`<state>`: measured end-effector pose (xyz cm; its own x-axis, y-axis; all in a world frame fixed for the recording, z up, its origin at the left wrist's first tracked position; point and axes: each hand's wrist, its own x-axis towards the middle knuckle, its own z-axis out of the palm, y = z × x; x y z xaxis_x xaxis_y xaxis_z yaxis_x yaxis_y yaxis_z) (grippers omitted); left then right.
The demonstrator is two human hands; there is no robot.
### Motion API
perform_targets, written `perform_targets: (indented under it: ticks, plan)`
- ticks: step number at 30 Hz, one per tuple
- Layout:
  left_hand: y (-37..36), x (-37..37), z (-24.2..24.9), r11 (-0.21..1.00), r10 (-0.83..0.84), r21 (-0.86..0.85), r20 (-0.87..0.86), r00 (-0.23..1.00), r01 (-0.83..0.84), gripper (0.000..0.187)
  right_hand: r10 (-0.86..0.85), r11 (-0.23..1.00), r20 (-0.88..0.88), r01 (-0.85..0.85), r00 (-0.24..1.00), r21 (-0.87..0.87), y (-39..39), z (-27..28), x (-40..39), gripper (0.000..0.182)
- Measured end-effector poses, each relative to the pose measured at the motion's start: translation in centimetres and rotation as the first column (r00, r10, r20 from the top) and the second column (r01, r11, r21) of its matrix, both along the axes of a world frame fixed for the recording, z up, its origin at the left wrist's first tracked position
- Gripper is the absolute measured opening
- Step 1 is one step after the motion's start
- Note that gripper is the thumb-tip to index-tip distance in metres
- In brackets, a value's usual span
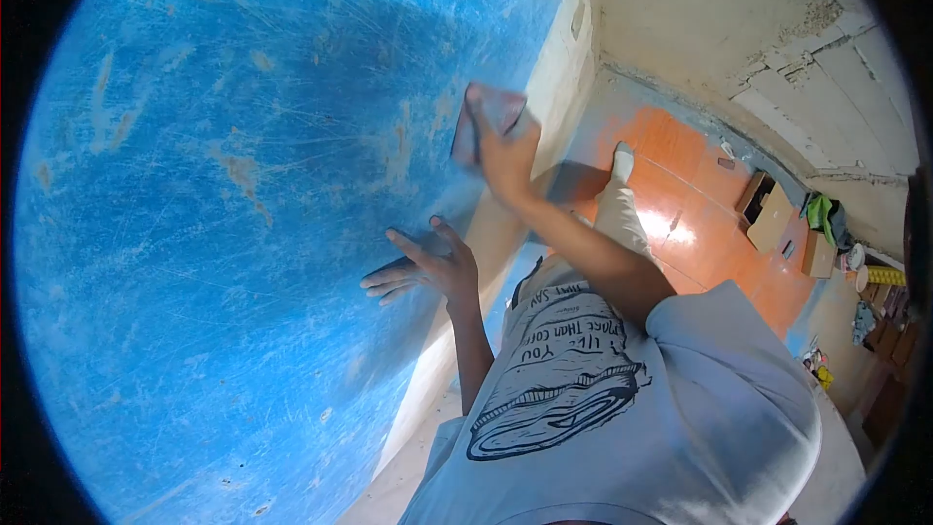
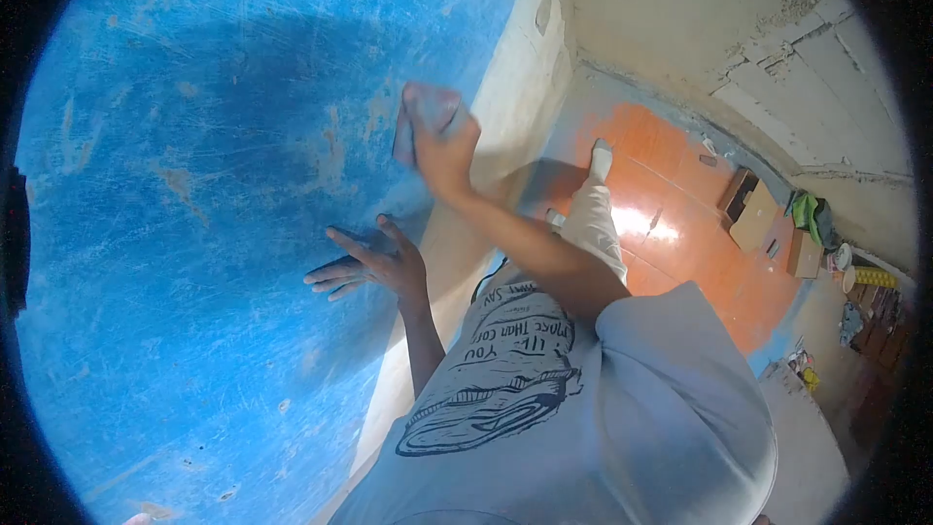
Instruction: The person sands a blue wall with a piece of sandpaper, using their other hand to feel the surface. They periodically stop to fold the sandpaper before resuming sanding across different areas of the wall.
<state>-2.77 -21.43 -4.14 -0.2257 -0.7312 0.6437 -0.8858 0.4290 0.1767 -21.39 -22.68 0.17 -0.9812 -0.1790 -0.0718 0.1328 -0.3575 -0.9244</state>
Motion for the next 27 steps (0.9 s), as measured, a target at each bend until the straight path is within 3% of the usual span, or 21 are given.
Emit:
perform_targets:
  ticks: [2,8,11,14,16,20,25,27]
  plan:
    - [0.0,-0.3,0.1,1.000,0.002,-0.009,-0.012,1.000,-0.002,0.090,-0.081,0.997,-0.128,0.081,0.988,-0.004,-0.4,-1.1,2.1,0.030]
    - [0.3,0.3,0.2,0.999,0.026,0.044,0.034,0.999,-0.027,0.092,0.025,0.998,0.142,-0.017,0.990,-0.057,0.0,0.7,-1.0,0.031]
    - [0.1,-0.3,0.2,1.000,0.012,0.026,-0.018,1.000,-0.012,0.090,-0.058,0.997,-0.003,0.058,0.998,-0.042,-0.4,-0.5,2.0,0.032]
    - [-0.1,0.0,0.2,1.000,-0.008,0.015,-0.011,1.000,0.008,0.089,0.026,1.000,0.144,-0.025,0.989,-0.008,-0.5,0.0,-1.5,0.032]
    - [0.2,0.2,0.2,1.000,-0.003,0.020,-0.005,1.000,0.003,0.089,0.022,0.999,0.149,-0.017,0.989,-0.034,-0.1,0.5,-1.1,0.032]
    - [0.0,-0.4,0.1,1.000,0.011,0.010,-0.018,1.000,-0.011,0.089,-0.003,0.996,0.014,0.005,1.000,-0.092,0.1,0.2,1.9,0.033]
    - [0.3,0.2,0.1,0.999,0.010,0.031,0.007,1.000,-0.010,0.090,0.028,0.998,0.083,-0.023,0.996,-0.051,-0.2,-0.2,-1.5,0.026]
    - [0.0,-0.1,0.0,1.000,0.006,0.025,-0.006,1.000,-0.006,0.090,0.009,0.999,0.014,-0.008,1.000,-0.042,-0.4,0.1,-0.8,0.024]
